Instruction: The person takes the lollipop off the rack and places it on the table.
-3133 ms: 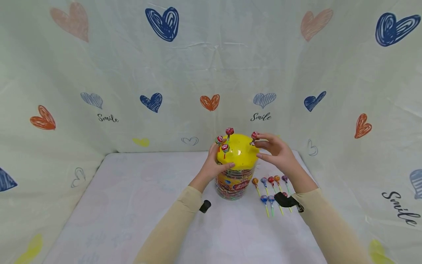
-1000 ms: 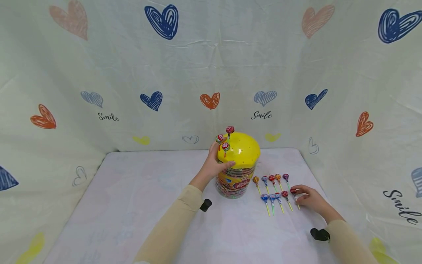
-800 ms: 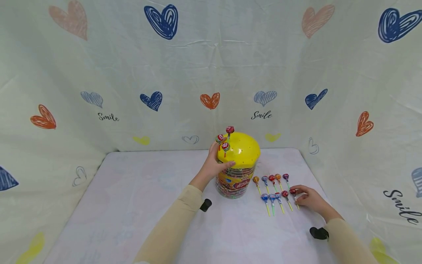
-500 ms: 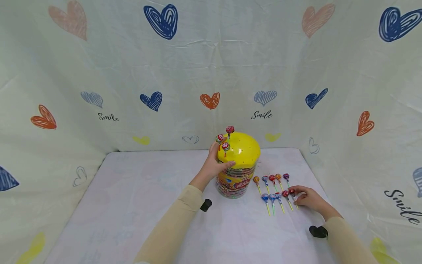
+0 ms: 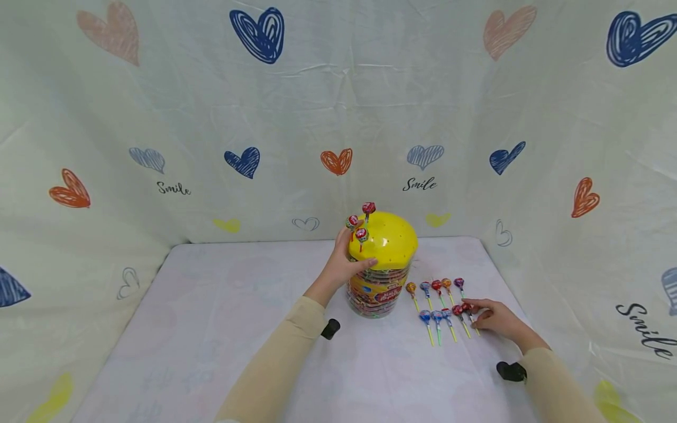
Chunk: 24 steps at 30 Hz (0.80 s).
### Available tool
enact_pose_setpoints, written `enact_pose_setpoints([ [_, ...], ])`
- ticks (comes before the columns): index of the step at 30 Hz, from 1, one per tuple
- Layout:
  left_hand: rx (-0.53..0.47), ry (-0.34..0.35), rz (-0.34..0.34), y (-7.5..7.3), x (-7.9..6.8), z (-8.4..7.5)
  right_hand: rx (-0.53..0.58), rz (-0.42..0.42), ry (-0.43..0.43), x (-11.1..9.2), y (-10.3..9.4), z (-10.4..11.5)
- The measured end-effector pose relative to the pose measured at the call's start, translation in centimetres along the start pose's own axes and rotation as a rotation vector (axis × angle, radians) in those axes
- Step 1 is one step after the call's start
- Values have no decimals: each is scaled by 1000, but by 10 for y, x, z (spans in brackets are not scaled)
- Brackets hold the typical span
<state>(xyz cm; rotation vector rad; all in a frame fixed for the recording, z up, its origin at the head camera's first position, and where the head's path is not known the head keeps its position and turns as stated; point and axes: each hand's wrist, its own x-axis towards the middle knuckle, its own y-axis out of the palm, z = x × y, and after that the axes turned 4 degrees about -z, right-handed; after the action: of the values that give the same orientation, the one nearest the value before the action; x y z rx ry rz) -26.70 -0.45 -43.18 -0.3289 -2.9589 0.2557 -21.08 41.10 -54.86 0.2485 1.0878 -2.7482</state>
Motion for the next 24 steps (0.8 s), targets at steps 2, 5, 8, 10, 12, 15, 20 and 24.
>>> enact_pose_setpoints([
  [2, 2, -5, -2, 0, 0, 0, 2, -12, 1, -1, -2, 2],
  [5, 6, -10, -5, 0, -1, -1, 17, -25, 4, -1, -6, 6],
  [8, 9, -9, -7, -1, -2, -1, 32, -40, -23, -1, -10, 14],
  [10, 9, -5, -7, -1, -2, 0, 41, -48, -70, -1, -13, 23],
  [12, 10, -5, -8, -2, -2, 0, 54, -60, -120, -1, -15, 33],
  [15, 7, -2, -8, -2, -2, 0, 100, -71, -171, 0, -19, 49],
  [20, 10, -9, -7, -2, -2, -1, 154, -99, -238, -1, -22, 81],
  [24, 12, -12, 0, -2, -2, -1, 157, -134, -282, -2, -23, 111],
])
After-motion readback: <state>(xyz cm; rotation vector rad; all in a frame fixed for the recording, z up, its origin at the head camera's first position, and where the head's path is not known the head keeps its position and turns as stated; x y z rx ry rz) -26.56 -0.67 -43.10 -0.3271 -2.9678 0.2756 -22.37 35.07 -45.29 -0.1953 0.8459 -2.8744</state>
